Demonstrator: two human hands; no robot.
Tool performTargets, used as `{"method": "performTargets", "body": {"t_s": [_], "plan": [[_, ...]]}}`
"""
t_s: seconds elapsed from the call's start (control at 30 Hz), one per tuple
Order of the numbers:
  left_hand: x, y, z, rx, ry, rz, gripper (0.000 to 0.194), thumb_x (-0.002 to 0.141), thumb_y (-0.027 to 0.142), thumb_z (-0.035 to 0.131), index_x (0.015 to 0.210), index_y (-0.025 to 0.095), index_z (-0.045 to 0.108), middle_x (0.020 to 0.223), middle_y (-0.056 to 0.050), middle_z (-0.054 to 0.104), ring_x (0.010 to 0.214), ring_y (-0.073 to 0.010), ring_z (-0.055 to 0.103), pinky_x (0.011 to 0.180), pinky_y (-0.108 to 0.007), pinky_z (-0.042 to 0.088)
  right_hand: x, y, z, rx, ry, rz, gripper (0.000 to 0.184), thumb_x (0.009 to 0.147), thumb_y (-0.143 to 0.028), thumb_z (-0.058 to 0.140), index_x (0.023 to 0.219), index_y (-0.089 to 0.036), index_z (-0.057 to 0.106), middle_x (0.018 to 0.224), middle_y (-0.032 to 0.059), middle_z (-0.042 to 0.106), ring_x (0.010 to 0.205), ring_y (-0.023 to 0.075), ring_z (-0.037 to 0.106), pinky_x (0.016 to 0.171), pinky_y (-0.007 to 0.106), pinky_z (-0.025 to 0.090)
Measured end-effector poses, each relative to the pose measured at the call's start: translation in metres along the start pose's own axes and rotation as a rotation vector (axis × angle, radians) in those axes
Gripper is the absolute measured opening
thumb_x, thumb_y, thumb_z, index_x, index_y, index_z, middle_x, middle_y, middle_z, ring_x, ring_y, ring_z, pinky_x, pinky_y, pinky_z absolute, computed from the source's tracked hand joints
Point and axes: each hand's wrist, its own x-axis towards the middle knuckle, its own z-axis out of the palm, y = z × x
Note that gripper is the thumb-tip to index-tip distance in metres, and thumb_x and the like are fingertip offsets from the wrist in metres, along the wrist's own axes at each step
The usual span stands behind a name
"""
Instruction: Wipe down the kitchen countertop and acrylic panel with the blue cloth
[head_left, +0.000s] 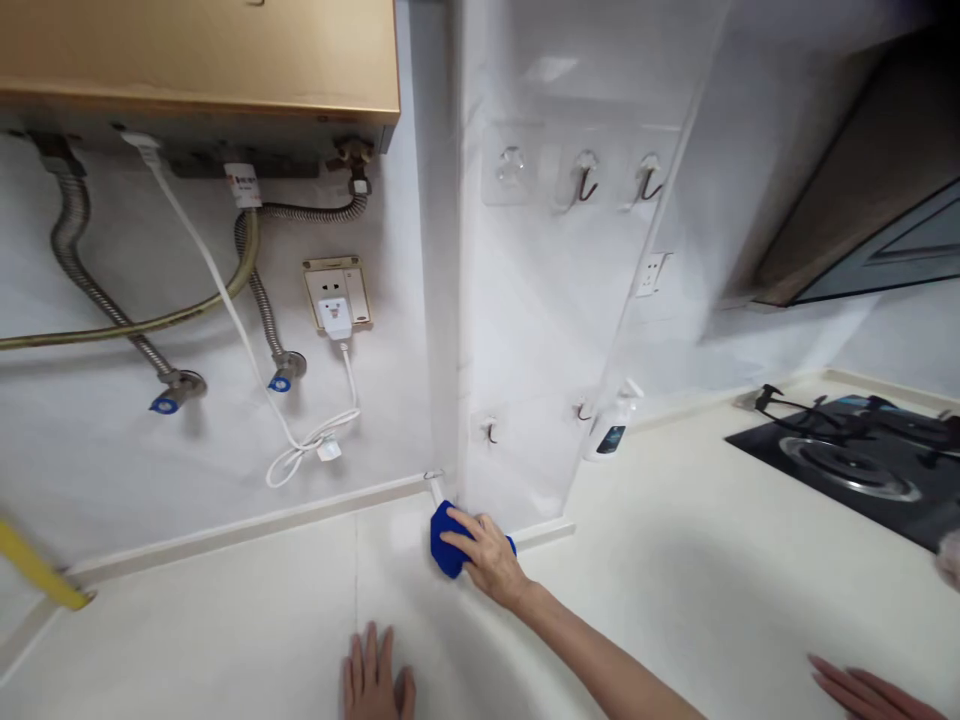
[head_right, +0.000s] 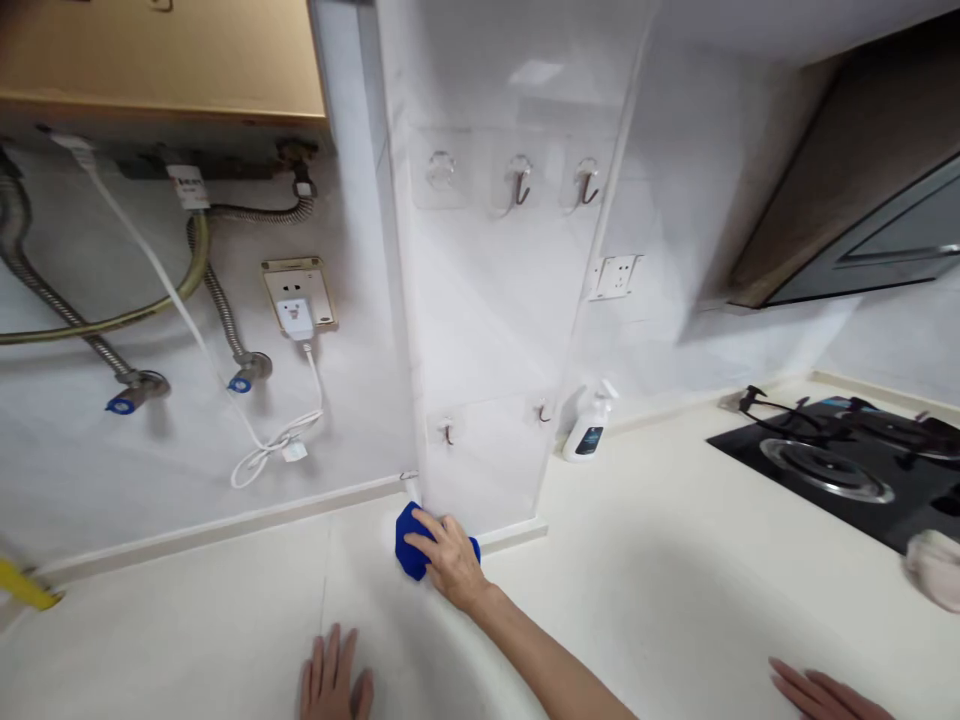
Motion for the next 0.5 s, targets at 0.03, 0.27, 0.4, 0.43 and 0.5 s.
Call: {"method": "performTargets", "body": {"t_s": [0.03,0.27,0.4,0.43,0.5], "plan": [[0.001,0.008,-0.008,-0.126,-0.037,-0.063,0.052,0.087,0.038,0.042,0.131,0.018,0.061,0.151,-0.011,0.047,0.148,-0.0308,0.028,0.122,-0.057,0.022,0.000,-0.009,-0.006,0.087,0.009,0.095,0.065,0.068,-0.002,0.055,0.127,-0.030,0.062,0.150,0.0032,0.046,0.105,0.0220,0.055,0.091,0.040,0.050],[-0.013,0.089,-0.042,-1.012,-0.340,-0.272,0.048,0.090,0.055,0.048,0.110,0.015,0.068,0.122,-0.013,0.068,0.114,-0.0228,0.062,0.103,-0.048,0.049,-0.036,-0.076,-0.042,0.806,-0.156,0.488,0.053,0.067,-0.025,0.072,0.120,-0.028,0.066,0.135,0.0064,0.057,0.127,0.0269,0.052,0.111,0.047,0.041],[-0.034,0.112,-0.048,-1.271,-0.406,-0.335,0.043,0.089,0.050,0.057,0.121,0.021,0.060,0.130,-0.010,0.061,0.115,-0.0233,0.059,0.100,-0.049,0.051,-0.073,-0.087,-0.055,1.067,-0.171,0.782,0.065,0.074,-0.047,0.071,0.133,-0.025,0.055,0.125,0.0085,0.063,0.106,0.0234,0.064,0.095,0.043,0.053],[-0.039,0.113,-0.052,-1.283,-0.412,-0.341,0.043,0.089,0.049,0.057,0.121,0.021,0.060,0.129,-0.010,0.061,0.115,-0.0230,0.060,0.100,-0.049,0.051,-0.081,-0.086,-0.057,1.085,-0.166,0.869,0.066,0.072,-0.047,0.072,0.131,-0.023,0.056,0.121,0.0086,0.065,0.100,0.0227,0.066,0.090,0.041,0.054],[-0.045,0.111,-0.063,-1.296,-0.433,-0.337,0.046,0.084,0.049,0.065,0.120,0.021,0.062,0.125,-0.010,0.065,0.113,-0.0239,0.062,0.100,-0.048,0.052,-0.094,-0.082,-0.060,1.137,-0.246,0.970,0.054,0.068,-0.045,0.074,0.113,-0.018,0.065,0.105,0.0079,0.070,0.088,0.0220,0.067,0.081,0.039,0.056]]}}
